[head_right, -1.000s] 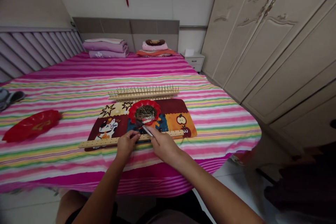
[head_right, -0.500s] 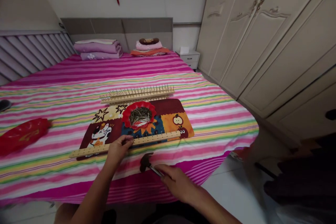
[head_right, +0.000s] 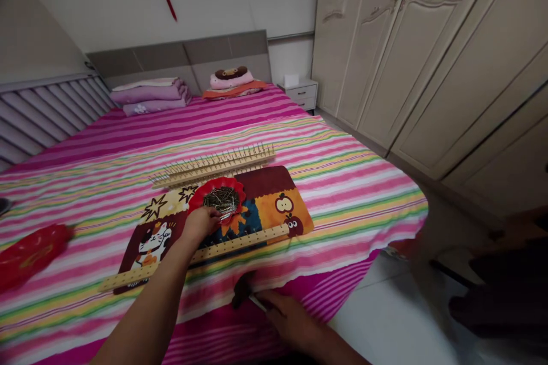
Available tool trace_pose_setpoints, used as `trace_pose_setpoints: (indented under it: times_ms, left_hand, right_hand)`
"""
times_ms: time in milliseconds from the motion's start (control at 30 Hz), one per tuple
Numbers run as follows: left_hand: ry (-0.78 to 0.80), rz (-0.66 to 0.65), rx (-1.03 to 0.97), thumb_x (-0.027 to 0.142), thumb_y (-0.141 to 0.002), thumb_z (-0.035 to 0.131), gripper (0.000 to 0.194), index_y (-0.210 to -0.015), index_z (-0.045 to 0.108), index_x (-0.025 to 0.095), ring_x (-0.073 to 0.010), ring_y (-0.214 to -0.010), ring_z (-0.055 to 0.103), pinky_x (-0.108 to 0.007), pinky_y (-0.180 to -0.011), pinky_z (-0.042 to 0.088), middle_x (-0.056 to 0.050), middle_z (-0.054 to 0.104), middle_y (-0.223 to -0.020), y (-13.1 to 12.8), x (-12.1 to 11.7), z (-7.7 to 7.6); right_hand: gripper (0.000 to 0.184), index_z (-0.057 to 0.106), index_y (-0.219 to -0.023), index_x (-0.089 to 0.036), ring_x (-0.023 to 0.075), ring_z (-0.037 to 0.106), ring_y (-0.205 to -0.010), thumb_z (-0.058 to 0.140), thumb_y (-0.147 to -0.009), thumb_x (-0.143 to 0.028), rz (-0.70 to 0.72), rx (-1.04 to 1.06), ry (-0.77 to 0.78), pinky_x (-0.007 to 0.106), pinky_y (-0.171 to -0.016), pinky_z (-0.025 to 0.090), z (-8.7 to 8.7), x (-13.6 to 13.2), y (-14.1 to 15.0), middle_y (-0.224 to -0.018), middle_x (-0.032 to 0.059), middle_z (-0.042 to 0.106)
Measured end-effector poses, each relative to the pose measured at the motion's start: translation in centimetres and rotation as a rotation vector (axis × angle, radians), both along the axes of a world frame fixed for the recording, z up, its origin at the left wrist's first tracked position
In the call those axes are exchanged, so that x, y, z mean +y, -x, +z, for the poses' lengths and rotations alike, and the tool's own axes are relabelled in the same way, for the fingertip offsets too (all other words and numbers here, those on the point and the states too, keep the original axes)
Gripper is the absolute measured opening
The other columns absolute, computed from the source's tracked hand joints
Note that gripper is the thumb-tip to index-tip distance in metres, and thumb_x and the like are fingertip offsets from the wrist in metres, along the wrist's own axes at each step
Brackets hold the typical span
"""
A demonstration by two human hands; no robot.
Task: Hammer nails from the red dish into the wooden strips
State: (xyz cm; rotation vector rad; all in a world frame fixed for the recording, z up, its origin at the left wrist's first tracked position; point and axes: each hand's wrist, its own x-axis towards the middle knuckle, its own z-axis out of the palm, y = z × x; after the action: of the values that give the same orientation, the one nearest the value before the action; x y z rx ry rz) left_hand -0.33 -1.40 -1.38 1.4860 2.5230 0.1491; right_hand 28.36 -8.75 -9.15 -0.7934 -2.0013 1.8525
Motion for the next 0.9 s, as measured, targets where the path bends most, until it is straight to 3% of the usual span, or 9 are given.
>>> trace_pose_setpoints:
  times_ms: [167, 467, 700, 900]
  left_hand:
    - [0.024, 0.005, -0.035, 0.018, -0.07, 0.06, 0.012, -0.073, 0.072, 0.022, -0.017, -0.067, 0.061, -0.025, -0.062, 0.04, -0.005, 0.071, -0.072, 0.6, 1.0, -0.8]
    - [-0.106, 0.015, -0.189, 0.028, -0.073, 0.058, 0.013, -0.071, 0.07, 0.022, -0.0127, -0.058, 0.056, -0.022, -0.057, 0.036, 0.001, 0.066, -0.062, 1.4, -0.5, 0.4]
    - [-0.385, 0.148, -0.671, 0.036, -0.053, 0.069, 0.02, -0.064, 0.07, 0.02, -0.0139, -0.054, 0.053, -0.026, -0.057, 0.039, 0.001, 0.065, -0.056, 3.0, -2.0, 0.2]
    - [-0.523, 0.254, -0.918, 0.037, -0.042, 0.076, 0.031, -0.064, 0.068, 0.017, -0.0102, -0.053, 0.052, -0.023, -0.055, 0.039, 0.002, 0.063, -0.055, 2.3, -3.8, 1.5]
  right_hand:
    - [0.041, 0.064, -0.123, -0.024, 0.0228, 0.064, -0.106, 0.045, -0.087, -0.02, 0.0, -0.018, -0.001, 0.033, -0.093, 0.047, -0.6, 0.1, -0.2, -0.119, 0.0032, 0.07]
    - [0.045, 0.063, -0.124, -0.025, 0.0214, 0.063, -0.108, 0.042, -0.085, -0.015, 0.018, -0.016, -0.015, 0.032, -0.095, 0.046, -0.5, 0.3, -0.3, -0.12, 0.0018, 0.069]
    - [0.043, 0.062, -0.125, -0.022, 0.0232, 0.06, -0.113, 0.044, -0.086, -0.017, 0.022, -0.01, -0.061, 0.036, -0.098, 0.043, -1.2, 0.2, -0.2, -0.124, 0.0055, 0.067]
    - [0.04, 0.063, -0.123, -0.019, 0.024, 0.062, -0.11, 0.042, -0.089, -0.021, 0.016, -0.007, -0.09, 0.036, -0.096, 0.046, -0.6, 0.0, 0.1, -0.12, 0.0074, 0.069]
